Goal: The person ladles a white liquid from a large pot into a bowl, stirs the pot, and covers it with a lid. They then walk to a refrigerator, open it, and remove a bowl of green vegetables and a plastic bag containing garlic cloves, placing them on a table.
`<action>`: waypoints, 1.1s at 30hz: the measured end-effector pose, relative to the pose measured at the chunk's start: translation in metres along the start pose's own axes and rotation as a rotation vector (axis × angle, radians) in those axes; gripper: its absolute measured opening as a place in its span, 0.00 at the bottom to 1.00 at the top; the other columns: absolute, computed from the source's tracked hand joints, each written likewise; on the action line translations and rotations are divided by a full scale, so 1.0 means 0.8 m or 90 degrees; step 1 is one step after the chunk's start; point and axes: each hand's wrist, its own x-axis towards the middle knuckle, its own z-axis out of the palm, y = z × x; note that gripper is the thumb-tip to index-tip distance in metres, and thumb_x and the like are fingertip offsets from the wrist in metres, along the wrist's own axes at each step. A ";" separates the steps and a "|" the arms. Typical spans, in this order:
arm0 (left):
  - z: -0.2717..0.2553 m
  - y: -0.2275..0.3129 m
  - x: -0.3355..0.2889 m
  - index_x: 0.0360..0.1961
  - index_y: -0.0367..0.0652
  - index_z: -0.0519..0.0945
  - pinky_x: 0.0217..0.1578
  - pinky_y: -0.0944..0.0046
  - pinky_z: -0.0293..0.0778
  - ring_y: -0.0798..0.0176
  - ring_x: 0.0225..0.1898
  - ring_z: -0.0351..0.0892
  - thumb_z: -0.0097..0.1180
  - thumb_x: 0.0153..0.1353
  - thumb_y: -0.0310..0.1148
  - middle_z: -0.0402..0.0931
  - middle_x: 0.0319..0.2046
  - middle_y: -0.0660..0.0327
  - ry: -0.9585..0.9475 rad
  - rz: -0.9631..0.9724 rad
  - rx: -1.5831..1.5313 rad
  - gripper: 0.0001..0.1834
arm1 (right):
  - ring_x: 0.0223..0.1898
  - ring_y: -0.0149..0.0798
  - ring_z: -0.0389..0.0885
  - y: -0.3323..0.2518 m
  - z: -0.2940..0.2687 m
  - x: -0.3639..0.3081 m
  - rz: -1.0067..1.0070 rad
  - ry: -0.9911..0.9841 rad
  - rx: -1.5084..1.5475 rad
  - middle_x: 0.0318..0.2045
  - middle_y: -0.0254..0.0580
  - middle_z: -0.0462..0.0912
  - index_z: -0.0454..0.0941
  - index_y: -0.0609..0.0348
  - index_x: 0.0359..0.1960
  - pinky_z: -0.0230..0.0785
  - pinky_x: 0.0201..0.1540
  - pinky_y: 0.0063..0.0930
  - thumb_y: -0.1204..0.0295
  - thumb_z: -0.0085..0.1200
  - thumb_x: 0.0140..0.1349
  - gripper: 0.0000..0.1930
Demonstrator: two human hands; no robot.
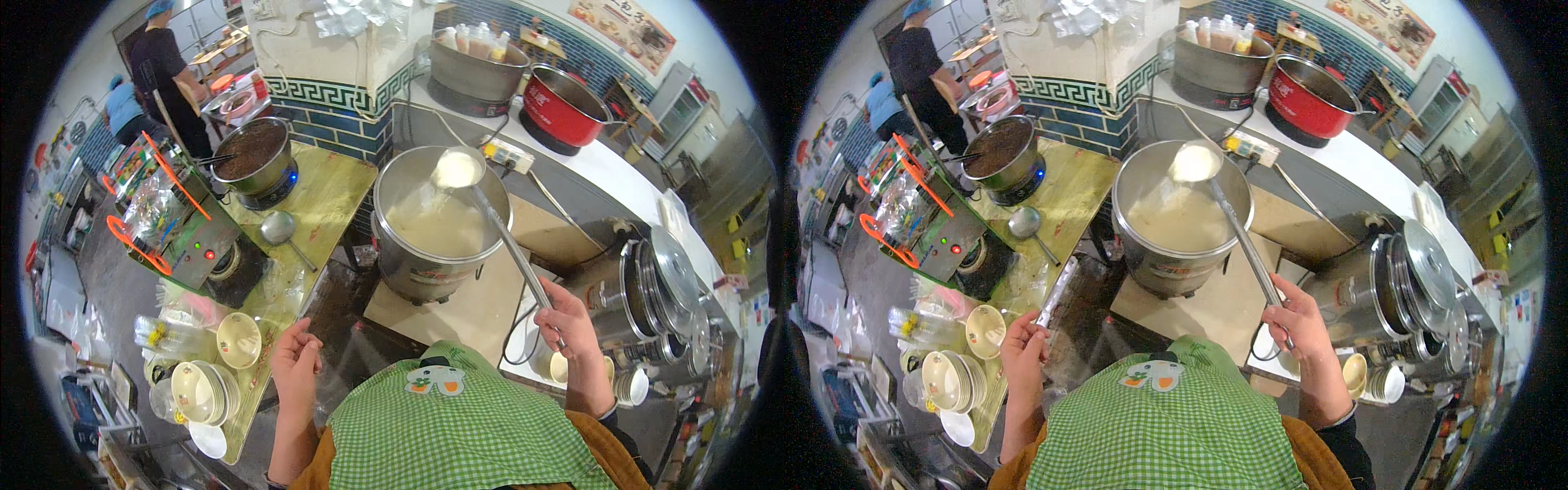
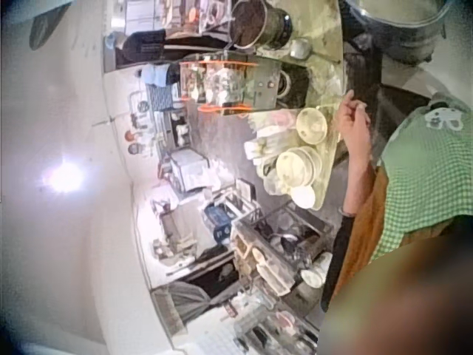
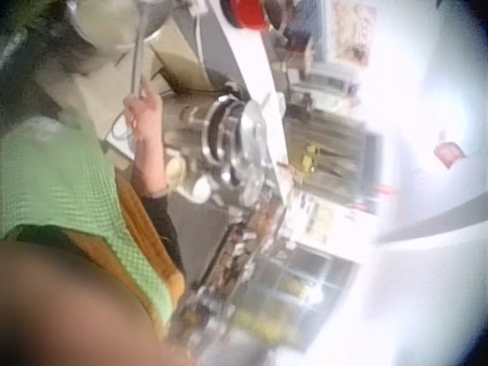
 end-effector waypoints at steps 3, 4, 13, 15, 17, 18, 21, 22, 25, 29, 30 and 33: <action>-0.019 -0.005 0.006 0.53 0.36 0.73 0.21 0.77 0.64 0.77 0.21 0.66 0.50 0.61 0.20 0.74 0.31 0.64 -0.035 -0.016 -0.018 0.18 | 0.09 0.24 0.61 -0.013 0.025 -0.039 -0.062 0.017 -0.001 0.18 0.37 0.72 0.57 0.65 0.67 0.54 0.09 0.19 0.85 0.48 0.56 0.33; -0.026 -0.008 0.007 0.53 0.36 0.73 0.21 0.77 0.63 0.77 0.21 0.66 0.50 0.61 0.20 0.74 0.31 0.64 -0.042 -0.024 -0.035 0.17 | 0.09 0.24 0.61 -0.017 0.034 -0.050 -0.079 0.029 0.000 0.18 0.37 0.72 0.57 0.64 0.67 0.54 0.09 0.18 0.85 0.48 0.56 0.33; -0.078 -0.032 0.011 0.52 0.35 0.73 0.20 0.77 0.63 0.77 0.21 0.66 0.50 0.60 0.20 0.73 0.30 0.63 -0.085 -0.041 -0.085 0.18 | 0.11 0.22 0.62 -0.052 0.094 -0.108 -0.194 0.118 -0.033 0.18 0.35 0.72 0.58 0.62 0.67 0.52 0.09 0.16 0.85 0.47 0.57 0.33; -0.088 -0.036 0.011 0.52 0.35 0.73 0.20 0.77 0.62 0.77 0.20 0.65 0.50 0.59 0.20 0.73 0.30 0.63 -0.087 -0.040 -0.090 0.18 | 0.10 0.22 0.62 -0.059 0.102 -0.114 -0.218 0.129 -0.038 0.19 0.36 0.74 0.57 0.63 0.67 0.52 0.09 0.16 0.84 0.48 0.57 0.33; -0.097 -0.039 0.011 0.52 0.35 0.73 0.20 0.77 0.61 0.77 0.20 0.65 0.50 0.59 0.19 0.73 0.30 0.62 -0.080 -0.044 -0.099 0.18 | 0.10 0.22 0.63 -0.066 0.108 -0.118 -0.242 0.139 -0.075 0.20 0.37 0.75 0.56 0.63 0.67 0.53 0.09 0.16 0.84 0.48 0.57 0.33; -0.101 -0.040 0.010 0.52 0.35 0.73 0.19 0.77 0.61 0.77 0.20 0.65 0.50 0.59 0.19 0.73 0.30 0.62 -0.081 -0.035 -0.108 0.18 | 0.10 0.22 0.63 -0.070 0.111 -0.120 -0.250 0.155 -0.092 0.20 0.37 0.75 0.56 0.63 0.67 0.53 0.09 0.16 0.84 0.48 0.57 0.33; -0.110 -0.042 0.009 0.52 0.35 0.73 0.19 0.77 0.61 0.77 0.20 0.64 0.49 0.59 0.19 0.73 0.29 0.62 -0.075 -0.030 -0.121 0.18 | 0.10 0.22 0.64 -0.077 0.119 -0.121 -0.302 0.176 -0.128 0.20 0.36 0.75 0.55 0.64 0.68 0.54 0.09 0.16 0.84 0.49 0.57 0.34; -0.112 -0.042 0.007 0.52 0.35 0.73 0.19 0.77 0.61 0.77 0.20 0.64 0.49 0.59 0.19 0.73 0.29 0.62 -0.070 -0.035 -0.119 0.18 | 0.10 0.22 0.64 -0.079 0.122 -0.121 -0.306 0.208 -0.140 0.20 0.36 0.75 0.55 0.64 0.68 0.54 0.08 0.16 0.84 0.49 0.56 0.34; -0.115 -0.041 0.007 0.52 0.35 0.73 0.19 0.77 0.61 0.77 0.20 0.64 0.49 0.59 0.19 0.73 0.30 0.62 -0.063 -0.033 -0.106 0.18 | 0.12 0.20 0.63 -0.084 0.128 -0.121 -0.346 0.221 -0.208 0.20 0.32 0.73 0.55 0.64 0.68 0.53 0.12 0.14 0.83 0.48 0.57 0.34; -0.111 -0.038 0.006 0.52 0.35 0.73 0.19 0.77 0.61 0.77 0.20 0.65 0.49 0.59 0.18 0.73 0.30 0.62 -0.061 -0.034 -0.100 0.18 | 0.16 0.18 0.62 -0.079 0.126 -0.114 -0.367 0.273 -0.297 0.20 0.27 0.69 0.55 0.61 0.69 0.53 0.17 0.13 0.83 0.48 0.59 0.33; -0.108 -0.038 0.006 0.52 0.35 0.73 0.19 0.77 0.61 0.77 0.20 0.65 0.49 0.59 0.19 0.73 0.30 0.62 -0.058 -0.032 -0.097 0.17 | 0.17 0.18 0.61 -0.076 0.123 -0.110 -0.376 0.301 -0.340 0.20 0.25 0.69 0.56 0.60 0.69 0.54 0.19 0.13 0.83 0.48 0.59 0.33; -0.099 -0.036 0.004 0.51 0.35 0.73 0.20 0.77 0.61 0.77 0.20 0.65 0.49 0.60 0.19 0.73 0.30 0.62 -0.050 -0.033 -0.089 0.17 | 0.23 0.18 0.61 -0.057 0.111 -0.084 -0.356 0.389 -0.454 0.25 0.24 0.69 0.59 0.55 0.68 0.58 0.27 0.13 0.83 0.49 0.58 0.34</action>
